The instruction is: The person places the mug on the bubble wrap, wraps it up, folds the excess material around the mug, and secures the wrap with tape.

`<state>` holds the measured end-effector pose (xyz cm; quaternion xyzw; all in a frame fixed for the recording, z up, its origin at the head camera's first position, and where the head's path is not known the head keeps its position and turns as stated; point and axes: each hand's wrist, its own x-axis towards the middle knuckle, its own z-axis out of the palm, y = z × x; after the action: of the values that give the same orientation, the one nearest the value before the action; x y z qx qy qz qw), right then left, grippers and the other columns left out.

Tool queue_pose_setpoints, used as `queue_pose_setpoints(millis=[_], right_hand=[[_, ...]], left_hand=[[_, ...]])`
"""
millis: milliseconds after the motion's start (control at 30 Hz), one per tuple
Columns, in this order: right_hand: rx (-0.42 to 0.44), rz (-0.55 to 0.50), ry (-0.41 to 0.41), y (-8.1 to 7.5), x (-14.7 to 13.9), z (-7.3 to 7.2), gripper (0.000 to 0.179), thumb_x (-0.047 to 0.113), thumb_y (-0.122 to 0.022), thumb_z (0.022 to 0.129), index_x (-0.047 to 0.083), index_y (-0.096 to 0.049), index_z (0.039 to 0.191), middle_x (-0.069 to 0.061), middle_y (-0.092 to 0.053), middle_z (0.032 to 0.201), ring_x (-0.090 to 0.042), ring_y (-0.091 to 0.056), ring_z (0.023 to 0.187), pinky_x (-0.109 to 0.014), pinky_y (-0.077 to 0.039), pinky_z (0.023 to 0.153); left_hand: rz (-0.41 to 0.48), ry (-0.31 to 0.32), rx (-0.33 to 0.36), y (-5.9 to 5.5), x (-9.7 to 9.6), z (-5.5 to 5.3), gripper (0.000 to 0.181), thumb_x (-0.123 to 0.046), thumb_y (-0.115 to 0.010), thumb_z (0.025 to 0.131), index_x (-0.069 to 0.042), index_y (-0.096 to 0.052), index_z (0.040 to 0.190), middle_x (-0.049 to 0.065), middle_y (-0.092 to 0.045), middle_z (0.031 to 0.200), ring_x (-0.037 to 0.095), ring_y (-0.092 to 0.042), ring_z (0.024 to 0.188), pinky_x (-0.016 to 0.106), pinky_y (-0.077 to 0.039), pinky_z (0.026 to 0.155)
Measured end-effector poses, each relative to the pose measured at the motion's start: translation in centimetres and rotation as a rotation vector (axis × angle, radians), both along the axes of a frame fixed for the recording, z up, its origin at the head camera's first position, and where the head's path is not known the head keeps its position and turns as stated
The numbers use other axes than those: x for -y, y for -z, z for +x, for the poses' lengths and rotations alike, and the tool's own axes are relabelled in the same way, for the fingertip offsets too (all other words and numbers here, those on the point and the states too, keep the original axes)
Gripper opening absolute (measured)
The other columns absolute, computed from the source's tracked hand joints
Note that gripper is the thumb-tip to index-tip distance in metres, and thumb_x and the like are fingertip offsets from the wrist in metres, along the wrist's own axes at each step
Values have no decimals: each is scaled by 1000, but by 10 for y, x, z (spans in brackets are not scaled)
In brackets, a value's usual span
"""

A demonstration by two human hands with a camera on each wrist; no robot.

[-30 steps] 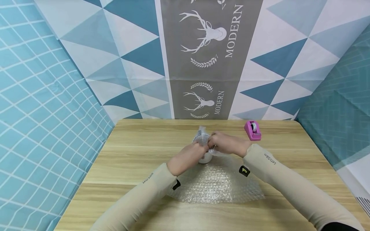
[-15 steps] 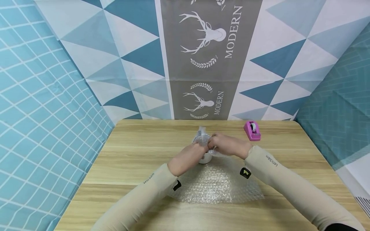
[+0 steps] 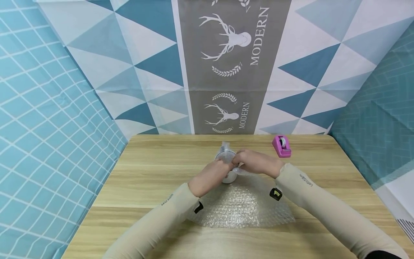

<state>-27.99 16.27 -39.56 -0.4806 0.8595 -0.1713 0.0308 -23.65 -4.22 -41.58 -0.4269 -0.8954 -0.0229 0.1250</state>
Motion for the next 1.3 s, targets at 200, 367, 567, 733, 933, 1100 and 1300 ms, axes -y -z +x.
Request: queue_pose_setpoints(millis=[200,367,567,733,933,1100,1300], right_hand=[[-16,-24,58,-4,-11,8,49,-20,-68,81,1,-72,124,-20,-66,135,-39,-65,123,-49,-55,102],[-39,-28,97,-7,-25,18,45,-16,-68,86,-2,-69,128,-22,-66,135,-40,-64,124,-53,-53,103],[-53,-32,97,-5,-44,36,37,-10,-69,89,0,-70,125,-14,-73,124,-31,-71,113,-46,-58,96],[-76,-35,112,-12,-55,54,35,-10,-68,90,2,-70,124,-13,-72,124,-30,-71,113,-46,-59,93],[-205,-65,103,-21,-63,73,36,-9,-77,83,4,-73,117,-10,-71,117,-27,-70,108,-42,-61,87],[-273,-97,34,-22,-69,90,38,-9,-83,76,10,-75,108,-3,-71,105,-19,-69,95,-33,-62,78],[-233,-114,0,-9,-83,107,42,-13,-84,71,14,-76,102,1,-69,99,-13,-67,87,-24,-59,70]], left_hand=[[-40,-33,32,-1,-2,0,15,1,-70,93,-9,-69,104,2,-73,93,13,-71,83,22,-58,68],[-45,-71,97,-2,-3,1,13,1,-70,93,-8,-71,102,2,-74,89,14,-71,81,22,-57,64],[-54,-70,76,-2,-3,1,13,0,-73,91,-9,-72,100,2,-74,87,16,-72,80,24,-58,64],[-54,-73,66,-2,-4,1,11,-1,-73,91,-10,-71,98,1,-74,85,16,-71,79,25,-58,65],[-38,-82,62,0,-4,1,13,2,-69,91,-11,-71,95,1,-73,85,16,-68,80,31,-58,71],[-23,-68,45,1,-3,1,15,4,-68,90,-10,-71,93,1,-73,85,16,-68,79,34,-58,73],[-27,-76,45,2,-4,1,14,2,-69,91,-11,-71,94,1,-73,86,16,-68,79,31,-59,70]])
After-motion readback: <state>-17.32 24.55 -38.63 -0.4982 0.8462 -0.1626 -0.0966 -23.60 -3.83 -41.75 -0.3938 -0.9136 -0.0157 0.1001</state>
